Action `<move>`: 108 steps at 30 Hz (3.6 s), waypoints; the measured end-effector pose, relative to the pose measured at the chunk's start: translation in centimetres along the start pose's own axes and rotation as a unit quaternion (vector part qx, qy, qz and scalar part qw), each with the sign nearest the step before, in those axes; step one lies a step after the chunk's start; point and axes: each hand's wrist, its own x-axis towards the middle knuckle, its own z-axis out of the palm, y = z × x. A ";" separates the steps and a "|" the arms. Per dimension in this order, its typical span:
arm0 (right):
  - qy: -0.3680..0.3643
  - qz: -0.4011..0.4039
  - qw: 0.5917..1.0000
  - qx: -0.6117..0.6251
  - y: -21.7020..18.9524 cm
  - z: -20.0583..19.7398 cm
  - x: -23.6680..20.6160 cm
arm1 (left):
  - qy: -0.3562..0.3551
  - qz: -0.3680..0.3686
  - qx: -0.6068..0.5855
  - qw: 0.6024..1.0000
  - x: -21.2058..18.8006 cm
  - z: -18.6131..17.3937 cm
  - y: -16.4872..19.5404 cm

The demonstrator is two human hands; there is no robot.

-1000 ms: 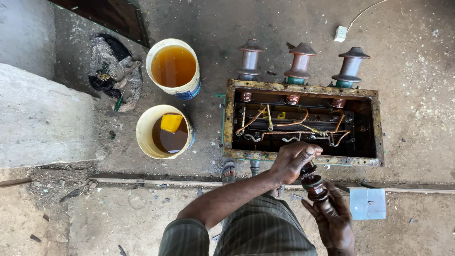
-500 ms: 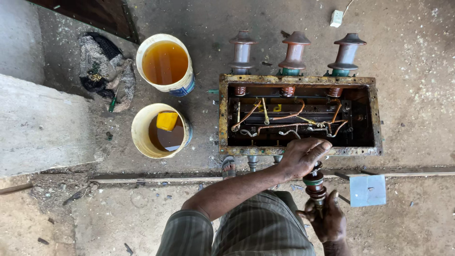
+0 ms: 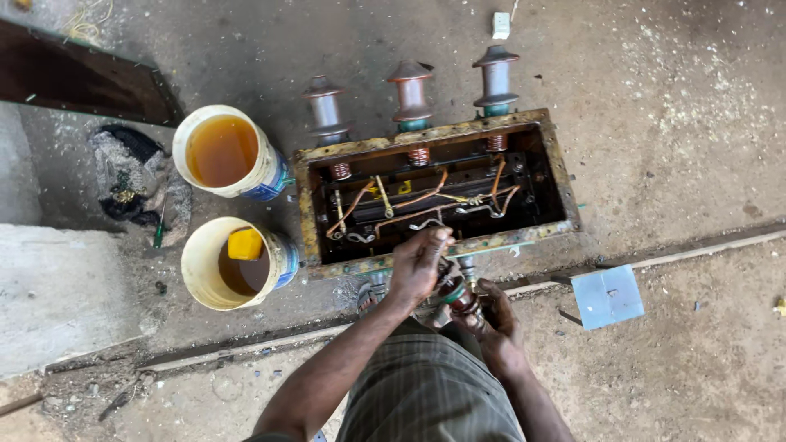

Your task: The person uses a wrench to loosen and unscrew porcelain bushing fittings from the side of an open oil-filled transformer casing, working on the fittings one at a time. They carry each removed bushing to a metal sheet on the ground and stack the removed fittings there.

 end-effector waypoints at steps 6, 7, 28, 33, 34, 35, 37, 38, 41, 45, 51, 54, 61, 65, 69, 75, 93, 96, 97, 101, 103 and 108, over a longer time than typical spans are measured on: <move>-0.160 0.135 0.964 0.164 -1.5 -3.4 0.8 | -0.010 -0.025 0.014 1.000 -1.6 1.5 2.7; -0.258 0.101 0.929 0.247 -1.9 -3.3 1.0 | -0.010 -0.032 0.023 0.999 -1.6 1.7 3.1; 0.126 0.125 0.939 -0.294 -1.1 0.7 3.4 | -0.126 -0.093 -0.082 0.984 0.4 -7.2 -3.4; 0.051 0.131 0.967 -0.214 -1.4 0.5 5.1 | -0.274 -0.149 -0.006 0.950 2.2 1.0 -2.4; 0.030 0.116 0.976 -0.183 -1.3 -0.2 5.6 | -0.270 -0.145 -0.005 0.952 3.3 1.9 -3.0; 0.029 0.125 0.975 -0.181 -1.3 -1.2 6.3 | -0.268 -0.142 -0.001 0.953 4.5 2.6 -3.9; 0.033 0.140 0.974 -0.174 -1.4 -3.9 8.1 | -0.251 -0.136 0.029 0.958 6.3 3.6 -5.9; 0.073 0.177 0.969 -0.157 -1.6 -5.4 9.5 | -0.234 -0.127 0.056 0.962 7.0 3.8 -6.9; 0.171 0.209 0.949 -0.161 -2.5 -10.3 15.2 | -0.074 -0.394 0.209 0.892 6.4 3.0 -9.3; 0.175 0.248 0.830 -0.469 -4.3 -16.2 25.7 | -0.014 -0.335 0.261 0.905 1.8 0.3 -11.2; 0.198 0.169 0.761 -0.594 -4.1 -18.1 34.2 | 0.030 -0.293 0.263 0.918 -2.9 -0.4 -12.1; 0.207 0.170 0.759 -0.594 -2.8 -18.0 34.3 | 0.027 -0.307 0.262 0.914 -3.4 0.1 -11.7; 0.203 -0.078 0.737 -0.641 -0.7 -18.2 28.9 | -0.120 -0.288 0.309 0.898 1.7 2.8 -12.7; 0.235 -0.162 0.784 -0.551 1.3 -15.9 19.7 | -0.268 -0.220 0.336 0.876 5.8 4.6 -14.1; 0.248 -0.094 0.827 -0.496 7.0 -11.5 12.8 | -0.408 -0.181 0.402 0.800 8.9 6.7 -15.8; 0.246 0.082 0.841 -0.476 15.3 -11.1 17.7 | -0.480 -0.234 0.420 0.734 10.5 10.2 -17.9; 0.281 -0.024 0.857 -0.432 18.6 -13.3 18.1 | -0.502 -0.134 0.427 0.740 7.7 8.8 -24.4; 0.206 -0.196 0.836 -0.468 19.0 -15.2 18.1 | -0.491 -0.142 0.397 0.762 7.6 8.6 -24.7; 0.159 -0.209 0.838 -0.479 19.4 -16.3 18.4 | -0.489 -0.157 0.384 0.768 7.5 8.3 -24.9; 0.009 0.371 0.906 0.205 21.2 -19.2 19.5 | -0.509 -0.201 0.353 0.759 7.5 7.6 -26.4; -0.052 0.343 0.926 0.148 21.9 -18.8 19.2 | -0.527 -0.171 0.331 0.764 7.4 7.2 -26.7; 0.219 0.115 0.863 -0.440 22.8 -13.8 16.1 | -0.526 -0.144 0.344 0.764 7.7 7.9 -25.6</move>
